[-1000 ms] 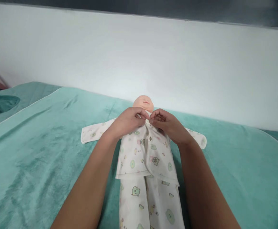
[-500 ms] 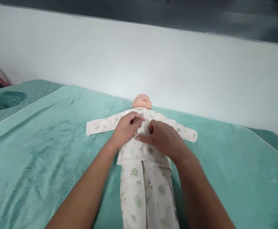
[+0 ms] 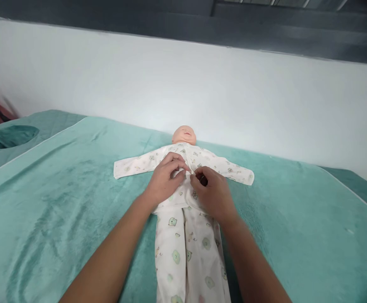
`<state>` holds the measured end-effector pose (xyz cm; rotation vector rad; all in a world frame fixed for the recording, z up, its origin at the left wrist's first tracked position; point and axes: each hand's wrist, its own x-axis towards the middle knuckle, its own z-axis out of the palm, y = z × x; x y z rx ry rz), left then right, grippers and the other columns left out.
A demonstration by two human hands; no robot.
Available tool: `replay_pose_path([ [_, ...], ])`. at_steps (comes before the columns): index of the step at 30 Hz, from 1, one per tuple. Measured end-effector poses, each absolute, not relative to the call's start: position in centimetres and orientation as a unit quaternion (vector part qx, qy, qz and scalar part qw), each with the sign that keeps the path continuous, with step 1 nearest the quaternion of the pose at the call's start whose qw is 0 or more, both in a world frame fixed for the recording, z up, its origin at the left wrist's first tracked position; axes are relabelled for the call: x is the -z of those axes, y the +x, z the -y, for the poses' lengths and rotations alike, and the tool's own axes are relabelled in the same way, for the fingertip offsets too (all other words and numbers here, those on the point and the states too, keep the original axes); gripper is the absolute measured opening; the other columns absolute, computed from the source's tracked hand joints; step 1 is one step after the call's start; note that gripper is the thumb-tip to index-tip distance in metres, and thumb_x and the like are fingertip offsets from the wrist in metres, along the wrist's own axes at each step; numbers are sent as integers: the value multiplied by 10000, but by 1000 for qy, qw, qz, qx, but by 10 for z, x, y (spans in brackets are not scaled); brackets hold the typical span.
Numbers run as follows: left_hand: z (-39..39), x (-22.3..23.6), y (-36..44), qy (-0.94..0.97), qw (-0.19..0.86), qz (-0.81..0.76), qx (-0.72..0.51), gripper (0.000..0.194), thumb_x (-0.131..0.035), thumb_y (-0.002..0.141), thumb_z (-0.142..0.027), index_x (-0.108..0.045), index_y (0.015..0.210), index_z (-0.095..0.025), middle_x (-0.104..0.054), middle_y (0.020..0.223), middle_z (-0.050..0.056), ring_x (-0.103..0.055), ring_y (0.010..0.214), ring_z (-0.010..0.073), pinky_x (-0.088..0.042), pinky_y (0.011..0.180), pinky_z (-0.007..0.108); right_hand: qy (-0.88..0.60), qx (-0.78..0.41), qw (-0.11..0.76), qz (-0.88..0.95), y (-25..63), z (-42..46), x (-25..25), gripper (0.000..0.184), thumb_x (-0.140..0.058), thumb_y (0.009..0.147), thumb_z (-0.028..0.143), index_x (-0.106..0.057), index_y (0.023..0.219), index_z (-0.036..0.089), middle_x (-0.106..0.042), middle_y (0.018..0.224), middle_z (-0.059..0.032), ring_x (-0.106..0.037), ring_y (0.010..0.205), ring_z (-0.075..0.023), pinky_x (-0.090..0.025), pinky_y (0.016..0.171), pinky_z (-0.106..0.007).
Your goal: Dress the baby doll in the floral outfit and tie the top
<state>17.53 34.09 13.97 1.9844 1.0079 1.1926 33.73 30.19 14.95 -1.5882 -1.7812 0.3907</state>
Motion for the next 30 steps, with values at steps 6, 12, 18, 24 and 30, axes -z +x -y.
replay_pose_path([
  [6, -339, -143, 178, 767, 291, -382, -426, 165, -527, 873, -166, -684, 894, -214, -553, 985, 43, -565, 883, 166, -457, 777, 293, -592, -199, 427, 654, 338, -305, -145, 168, -494, 870, 271, -561, 729, 208, -543, 659, 30, -462, 627, -134, -340, 618, -262],
  [12, -341, -142, 181, 773, 270, -409, -403, 136, -570, 893, -277, -685, 945, -225, -563, 885, 14, -530, 757, 146, -436, 690, 291, -578, -254, 467, 619, 341, -307, -144, 204, -504, 892, 337, -571, 753, 203, -537, 658, 37, -463, 626, -127, -339, 590, -246],
  [18, -342, -142, 180, 774, 288, -415, -383, 120, -571, 815, -126, -654, 818, -211, -560, 897, 2, -511, 758, 136, -413, 669, 278, -600, -204, 406, 659, 336, -304, -147, 230, -628, 838, 424, -558, 759, 220, -519, 632, 53, -440, 577, -116, -313, 559, -247],
  [24, -343, -144, 176, 768, 328, -389, -389, 96, -556, 846, -160, -637, 817, -203, -578, 885, 3, -529, 805, 145, -405, 694, 281, -622, -181, 399, 649, 331, -307, -147, 255, -562, 885, 406, -555, 713, 218, -569, 632, 36, -457, 571, -118, -321, 574, -257],
  [30, -341, -147, 171, 713, 422, -394, -397, 128, -504, 846, -144, -619, 848, -199, -631, 861, -2, -556, 801, 144, -419, 707, 269, -644, -173, 346, 659, 324, -310, -157, 393, -596, 834, 546, -487, 646, 218, -533, 564, 35, -420, 533, -122, -287, 526, -268],
])
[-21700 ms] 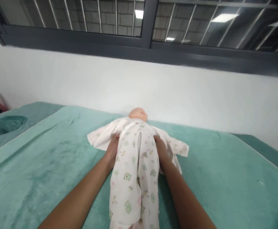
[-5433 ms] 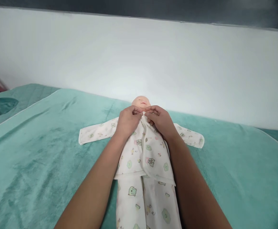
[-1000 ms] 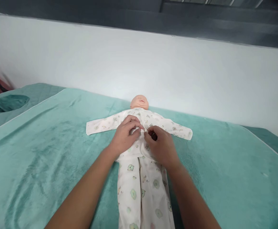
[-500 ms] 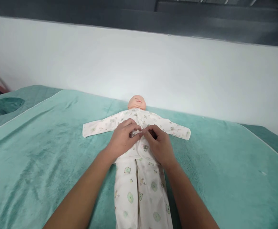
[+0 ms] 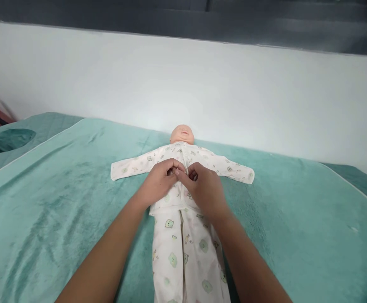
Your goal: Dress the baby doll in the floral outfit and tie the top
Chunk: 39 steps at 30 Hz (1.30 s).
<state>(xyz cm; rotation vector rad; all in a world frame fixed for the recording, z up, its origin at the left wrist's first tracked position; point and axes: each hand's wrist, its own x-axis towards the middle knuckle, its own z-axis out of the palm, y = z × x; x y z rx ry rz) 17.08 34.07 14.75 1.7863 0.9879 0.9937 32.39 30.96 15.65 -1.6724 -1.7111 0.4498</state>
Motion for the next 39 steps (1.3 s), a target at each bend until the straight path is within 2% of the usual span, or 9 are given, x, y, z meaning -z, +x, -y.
replay_pose_path([
  [3, -341, -148, 169, 678, 461, -415, -396, 85, -570, 855, -251, -637, 859, -200, -588, 785, -13, -508, 704, 127, -383, 621, 251, -628, -235, 358, 650, 326, -309, -159, 345, -610, 826, 517, -522, 671, 221, -555, 606, 39, -441, 559, -119, -318, 523, -254],
  [6, -342, -147, 169, 658, 479, -422, -400, 145, -607, 856, -343, -654, 850, -206, -517, 707, -31, -442, 635, 111, -337, 569, 241, -624, -260, 361, 643, 329, -308, -162, 327, -575, 850, 485, -521, 669, 219, -556, 617, 37, -442, 569, -119, -326, 521, -252],
  [9, -342, -146, 171, 645, 493, -413, -412, 142, -631, 844, -347, -662, 832, -209, -504, 699, -32, -443, 644, 112, -339, 585, 242, -626, -266, 351, 644, 329, -306, -164, 333, -565, 853, 499, -526, 677, 219, -554, 618, 36, -447, 570, -122, -321, 519, -255],
  [14, -342, -145, 173, 631, 496, -417, -427, 176, -676, 811, -377, -659, 795, -203, -529, 695, -27, -463, 661, 118, -354, 610, 248, -613, -284, 342, 653, 328, -305, -164, 259, -669, 774, 444, -544, 724, 223, -572, 666, 38, -482, 607, -126, -345, 542, -251],
  [17, -341, -147, 172, 634, 485, -423, -429, 185, -667, 815, -394, -666, 806, -209, -550, 712, -22, -466, 660, 120, -347, 597, 246, -602, -302, 370, 640, 331, -306, -161, 223, -621, 809, 404, -536, 720, 219, -529, 654, 43, -446, 601, -117, -338, 543, -246],
  [22, -340, -152, 170, 629, 504, -421, -416, 218, -644, 831, -420, -660, 821, -203, -577, 764, -7, -487, 680, 126, -364, 601, 248, -559, -398, 425, 591, 340, -309, -158, 194, -596, 831, 384, -573, 760, 205, -439, 642, 44, -371, 584, -101, -294, 523, -237],
  [29, -338, -154, 170, 622, 519, -409, -422, 203, -652, 821, -400, -673, 813, -198, -598, 770, 1, -520, 698, 136, -400, 633, 260, -502, -466, 450, 573, 348, -311, -155, 222, -661, 804, 410, -631, 870, 200, -491, 685, 22, -422, 605, -109, -316, 525, -239],
  [34, -338, -153, 171, 622, 513, -409, -426, 186, -660, 818, -389, -669, 820, -203, -571, 733, -12, -502, 666, 126, -377, 603, 252, -476, -474, 452, 587, 353, -313, -152, 223, -684, 790, 398, -635, 901, 211, -530, 752, 11, -470, 657, -119, -387, 581, -252],
  [39, -338, -151, 173, 621, 509, -417, -425, 185, -663, 823, -385, -658, 826, -199, -576, 738, -11, -502, 659, 123, -361, 586, 250, -466, -485, 433, 601, 357, -314, -152, 197, -664, 829, 382, -639, 948, 228, -529, 779, 17, -482, 681, -119, -400, 610, -260],
])
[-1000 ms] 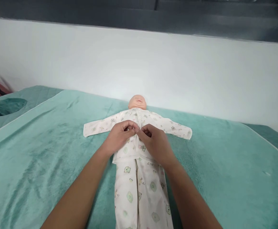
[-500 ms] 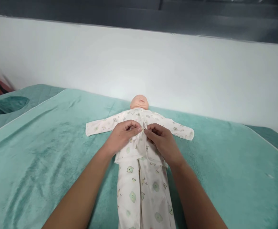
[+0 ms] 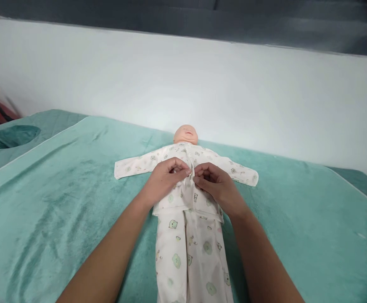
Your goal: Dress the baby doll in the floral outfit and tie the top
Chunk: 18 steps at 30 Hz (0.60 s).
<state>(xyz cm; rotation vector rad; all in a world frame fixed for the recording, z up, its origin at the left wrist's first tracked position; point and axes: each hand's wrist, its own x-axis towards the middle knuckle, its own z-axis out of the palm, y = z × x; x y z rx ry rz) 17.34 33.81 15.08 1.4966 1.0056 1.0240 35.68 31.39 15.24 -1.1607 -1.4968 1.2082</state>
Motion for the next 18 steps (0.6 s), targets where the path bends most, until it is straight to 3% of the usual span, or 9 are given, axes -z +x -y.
replay_pose_path([
  [9, -339, -149, 173, 641, 484, -424, -419, 215, -652, 835, -403, -644, 795, -192, -594, 742, -8, -508, 676, 129, -367, 604, 254, -446, -495, 425, 612, 359, -314, -153, 215, -628, 848, 353, -624, 1016, 219, -580, 812, -1, -533, 712, -133, -434, 629, -272],
  [14, -338, -151, 172, 653, 477, -422, -410, 221, -632, 847, -413, -654, 817, -196, -613, 784, 7, -527, 729, 148, -390, 642, 268, -490, -465, 402, 618, 358, -312, -154, 207, -599, 857, 368, -603, 1015, 234, -501, 644, 51, -430, 563, -106, -341, 491, -229],
  [18, -335, -153, 171, 665, 467, -419, -405, 237, -648, 829, -440, -644, 838, -203, -596, 797, 5, -497, 709, 141, -378, 622, 265, -519, -439, 395, 617, 353, -311, -153, 226, -641, 807, 354, -589, 994, 238, -457, 627, 71, -393, 528, -94, -300, 452, -211],
])
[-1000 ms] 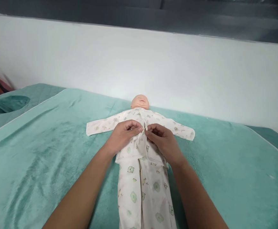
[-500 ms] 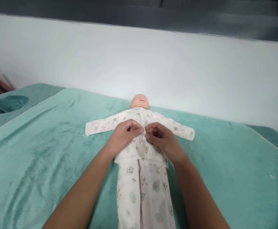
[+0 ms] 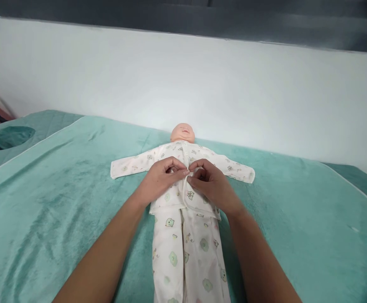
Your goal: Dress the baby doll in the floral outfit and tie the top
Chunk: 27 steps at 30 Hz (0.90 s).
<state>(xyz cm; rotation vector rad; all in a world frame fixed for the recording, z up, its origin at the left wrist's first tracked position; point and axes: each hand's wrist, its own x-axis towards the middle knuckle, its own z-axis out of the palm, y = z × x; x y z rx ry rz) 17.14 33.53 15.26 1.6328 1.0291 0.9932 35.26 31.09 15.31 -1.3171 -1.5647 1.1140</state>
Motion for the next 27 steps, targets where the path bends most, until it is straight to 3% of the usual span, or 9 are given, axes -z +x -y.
replay_pose_path([
  [4, -334, -152, 172, 671, 460, -417, -405, 178, -687, 796, -365, -620, 852, -210, -521, 753, -25, -458, 681, 121, -366, 613, 248, -543, -384, 397, 633, 346, -310, -154, 171, -635, 808, 344, -567, 931, 245, -413, 593, 84, -374, 528, -93, -294, 462, -207],
  [9, -334, -151, 174, 675, 447, -422, -409, 73, -616, 820, -251, -612, 887, -220, -503, 754, -32, -458, 683, 115, -366, 616, 240, -553, -382, 391, 629, 344, -309, -157, 156, -630, 810, 333, -559, 923, 251, -393, 582, 88, -356, 515, -93, -277, 450, -204],
  [18, -334, -151, 171, 657, 477, -409, -417, 83, -626, 817, -267, -589, 873, -218, -470, 721, -36, -443, 647, 111, -349, 582, 235, -531, -419, 409, 613, 348, -311, -153, 226, -658, 810, 407, -594, 959, 248, -381, 574, 88, -349, 495, -91, -277, 437, -210],
  [27, -338, -147, 172, 662, 462, -395, -438, 58, -605, 853, -229, -611, 910, -222, -517, 771, -24, -474, 703, 120, -383, 655, 251, -510, -450, 439, 587, 350, -314, -149, 186, -619, 857, 392, -600, 953, 233, -505, 591, 61, -438, 538, -101, -321, 467, -208],
])
